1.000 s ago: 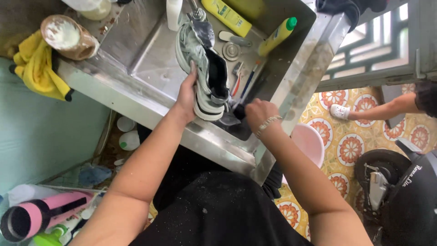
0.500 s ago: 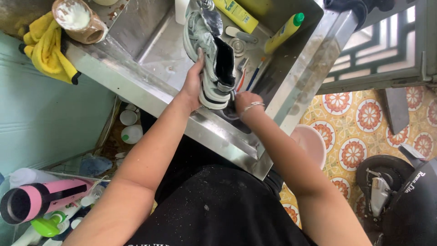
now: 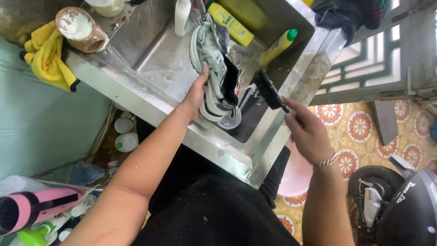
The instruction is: Clean a pair of athletic shoes and insoles at a sink.
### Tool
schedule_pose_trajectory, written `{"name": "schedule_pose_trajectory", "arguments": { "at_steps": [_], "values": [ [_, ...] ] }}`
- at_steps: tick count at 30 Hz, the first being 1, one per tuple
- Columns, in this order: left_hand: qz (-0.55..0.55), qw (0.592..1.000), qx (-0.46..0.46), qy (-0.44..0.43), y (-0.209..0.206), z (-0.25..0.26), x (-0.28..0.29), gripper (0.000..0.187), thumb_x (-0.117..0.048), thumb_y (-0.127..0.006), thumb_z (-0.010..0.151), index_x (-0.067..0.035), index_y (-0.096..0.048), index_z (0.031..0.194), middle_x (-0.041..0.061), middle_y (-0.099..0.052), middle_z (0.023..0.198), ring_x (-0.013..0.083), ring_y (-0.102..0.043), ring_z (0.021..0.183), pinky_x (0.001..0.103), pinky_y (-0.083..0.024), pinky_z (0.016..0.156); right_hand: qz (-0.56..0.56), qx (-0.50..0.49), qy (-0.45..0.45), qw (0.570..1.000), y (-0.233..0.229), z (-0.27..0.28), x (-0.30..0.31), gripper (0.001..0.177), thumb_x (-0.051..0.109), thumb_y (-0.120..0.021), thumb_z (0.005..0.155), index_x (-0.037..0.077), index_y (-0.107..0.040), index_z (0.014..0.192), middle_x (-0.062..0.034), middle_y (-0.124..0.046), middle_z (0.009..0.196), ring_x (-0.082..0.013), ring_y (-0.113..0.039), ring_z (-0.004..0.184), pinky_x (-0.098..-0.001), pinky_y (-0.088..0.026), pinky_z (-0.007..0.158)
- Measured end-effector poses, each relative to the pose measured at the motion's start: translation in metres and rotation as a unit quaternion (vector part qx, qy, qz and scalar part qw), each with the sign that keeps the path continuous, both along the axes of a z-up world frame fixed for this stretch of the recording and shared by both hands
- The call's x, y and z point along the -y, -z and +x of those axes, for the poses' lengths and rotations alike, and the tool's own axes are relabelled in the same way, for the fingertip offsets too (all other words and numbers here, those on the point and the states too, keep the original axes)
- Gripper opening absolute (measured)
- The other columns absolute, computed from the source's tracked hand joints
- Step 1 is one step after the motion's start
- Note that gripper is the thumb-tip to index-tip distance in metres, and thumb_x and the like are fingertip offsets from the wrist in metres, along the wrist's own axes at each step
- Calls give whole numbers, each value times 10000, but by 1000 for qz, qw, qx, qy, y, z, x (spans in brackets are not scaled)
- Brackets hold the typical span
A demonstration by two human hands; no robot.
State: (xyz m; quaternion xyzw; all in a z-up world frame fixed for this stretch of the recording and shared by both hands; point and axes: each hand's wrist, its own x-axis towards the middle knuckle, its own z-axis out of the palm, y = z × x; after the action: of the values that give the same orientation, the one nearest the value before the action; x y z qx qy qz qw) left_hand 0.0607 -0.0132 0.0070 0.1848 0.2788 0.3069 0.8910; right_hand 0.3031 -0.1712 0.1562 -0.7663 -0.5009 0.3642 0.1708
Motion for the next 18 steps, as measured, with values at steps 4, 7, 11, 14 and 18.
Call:
{"name": "schedule_pose_trajectory", "arguments": {
  "at_steps": [4,7,11,14,18],
  "values": [
    [-20,998,-48,25,-3,13,3,810,-698,-404,920,-98,-530,1449,143,-672,1333,274,-668,1181,415,-525,1026,55,-223,76,970,19,-18,12,443,142,-605,993,163,-634,1435,19,-525,816,-112,-534,618,-285,-446,559],
    [81,992,-96,25,35,34,3,814,-685,-444,955,-17,-608,1391,120,-702,1303,233,-682,1168,382,-530,1021,132,-38,-8,990,46,-36,6,388,153,-643,991,169,-668,1378,-45,-678,876,-167,-623,755,-320,-549,691],
    [222,946,-212,100,43,51,12,812,-684,-398,998,13,-697,1288,146,-750,1192,221,-697,1081,360,-537,953,163,111,4,980,78,-47,-33,324,190,-649,967,183,-702,1286,-103,-759,983,-260,-714,843,-392,-545,756],
    [267,934,-211,106,45,59,4,810,-675,-311,1031,-17,-694,1308,91,-746,1225,172,-666,1133,321,-506,986,303,217,45,927,87,-54,-47,273,176,-611,997,167,-706,1253,-157,-745,1000,-348,-702,901,-441,-539,775],
    [126,990,-61,-2,37,44,-21,733,-631,-302,1023,-54,-606,1357,83,-701,1244,198,-664,1137,353,-531,1006,237,75,19,968,59,-72,-36,235,190,-590,1008,139,-682,1218,-176,-697,821,-365,-705,770,-464,-539,697]
  ]
}}
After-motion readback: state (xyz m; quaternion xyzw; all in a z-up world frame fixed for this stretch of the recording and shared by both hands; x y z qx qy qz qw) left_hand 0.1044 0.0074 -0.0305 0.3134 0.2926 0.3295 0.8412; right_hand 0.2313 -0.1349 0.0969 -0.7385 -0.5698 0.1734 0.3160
